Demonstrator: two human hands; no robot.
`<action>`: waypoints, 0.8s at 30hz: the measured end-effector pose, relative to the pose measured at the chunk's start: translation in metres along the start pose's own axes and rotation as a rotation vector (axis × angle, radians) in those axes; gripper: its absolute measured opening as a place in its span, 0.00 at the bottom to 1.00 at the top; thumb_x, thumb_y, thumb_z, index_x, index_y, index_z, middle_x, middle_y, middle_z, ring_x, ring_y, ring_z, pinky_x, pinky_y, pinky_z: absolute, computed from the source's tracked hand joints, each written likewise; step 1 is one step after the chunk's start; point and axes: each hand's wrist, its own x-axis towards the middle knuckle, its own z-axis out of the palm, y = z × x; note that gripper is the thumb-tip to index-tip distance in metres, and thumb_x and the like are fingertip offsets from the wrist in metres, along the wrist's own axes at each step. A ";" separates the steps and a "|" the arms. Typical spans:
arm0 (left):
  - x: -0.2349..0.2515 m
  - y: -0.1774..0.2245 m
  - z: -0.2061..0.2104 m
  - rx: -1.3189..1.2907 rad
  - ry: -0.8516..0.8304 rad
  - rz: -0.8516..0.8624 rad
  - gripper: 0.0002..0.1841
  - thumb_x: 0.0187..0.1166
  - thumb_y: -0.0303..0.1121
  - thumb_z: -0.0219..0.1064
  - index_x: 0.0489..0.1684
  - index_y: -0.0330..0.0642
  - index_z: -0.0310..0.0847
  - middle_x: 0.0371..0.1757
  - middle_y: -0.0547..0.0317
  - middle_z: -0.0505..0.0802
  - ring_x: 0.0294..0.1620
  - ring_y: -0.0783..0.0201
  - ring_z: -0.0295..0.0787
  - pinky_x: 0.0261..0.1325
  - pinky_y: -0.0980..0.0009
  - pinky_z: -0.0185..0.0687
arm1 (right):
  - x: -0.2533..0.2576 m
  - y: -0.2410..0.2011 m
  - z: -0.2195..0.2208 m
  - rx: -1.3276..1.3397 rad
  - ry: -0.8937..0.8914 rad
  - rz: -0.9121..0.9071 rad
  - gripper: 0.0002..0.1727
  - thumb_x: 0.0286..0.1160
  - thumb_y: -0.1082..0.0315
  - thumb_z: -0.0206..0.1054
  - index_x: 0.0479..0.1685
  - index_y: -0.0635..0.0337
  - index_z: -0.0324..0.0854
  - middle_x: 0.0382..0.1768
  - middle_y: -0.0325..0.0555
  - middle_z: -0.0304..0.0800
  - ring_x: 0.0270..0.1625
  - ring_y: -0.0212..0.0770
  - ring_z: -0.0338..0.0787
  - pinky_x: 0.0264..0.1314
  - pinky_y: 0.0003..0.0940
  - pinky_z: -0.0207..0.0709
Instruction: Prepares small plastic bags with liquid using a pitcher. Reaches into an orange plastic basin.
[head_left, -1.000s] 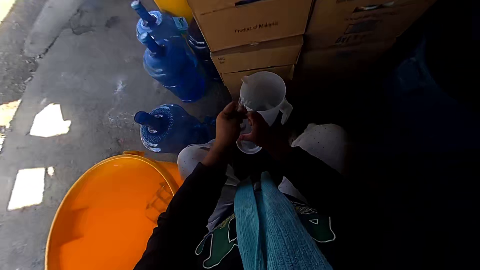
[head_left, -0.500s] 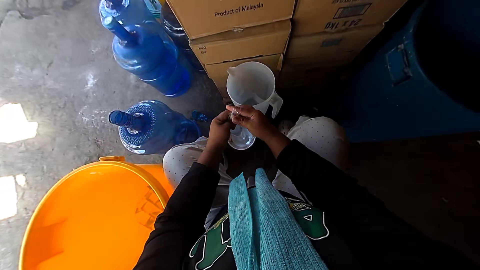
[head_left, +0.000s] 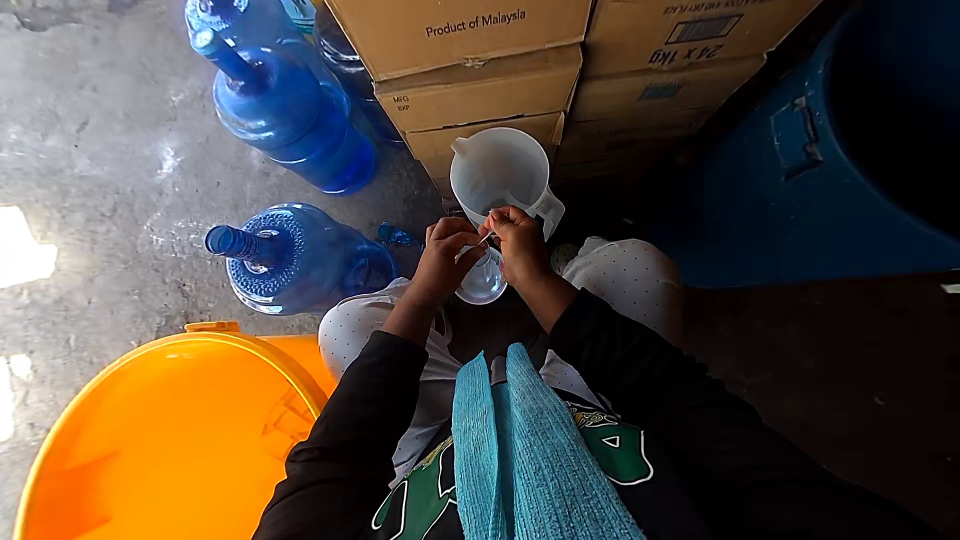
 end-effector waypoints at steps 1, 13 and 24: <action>-0.002 0.012 0.002 0.127 0.002 0.021 0.07 0.78 0.29 0.71 0.42 0.36 0.93 0.60 0.41 0.86 0.66 0.43 0.77 0.70 0.49 0.71 | 0.003 -0.002 -0.001 0.044 0.029 0.087 0.12 0.91 0.70 0.55 0.40 0.65 0.80 0.29 0.40 0.84 0.32 0.29 0.82 0.40 0.25 0.76; 0.004 0.048 -0.011 0.986 -0.385 0.676 0.08 0.75 0.16 0.58 0.31 0.35 0.82 0.58 0.45 0.89 0.62 0.48 0.84 0.59 0.55 0.73 | 0.050 -0.016 -0.019 -0.640 -0.695 -0.008 0.05 0.73 0.79 0.67 0.30 0.68 0.81 0.27 0.45 0.80 0.32 0.34 0.77 0.39 0.35 0.73; 0.028 0.034 -0.030 0.816 -0.511 0.658 0.10 0.81 0.20 0.57 0.35 0.34 0.85 0.46 0.47 0.92 0.61 0.48 0.85 0.68 0.53 0.73 | 0.065 0.008 -0.018 -0.246 -0.832 0.195 0.10 0.86 0.72 0.55 0.45 0.64 0.83 0.36 0.41 0.86 0.40 0.29 0.84 0.49 0.29 0.79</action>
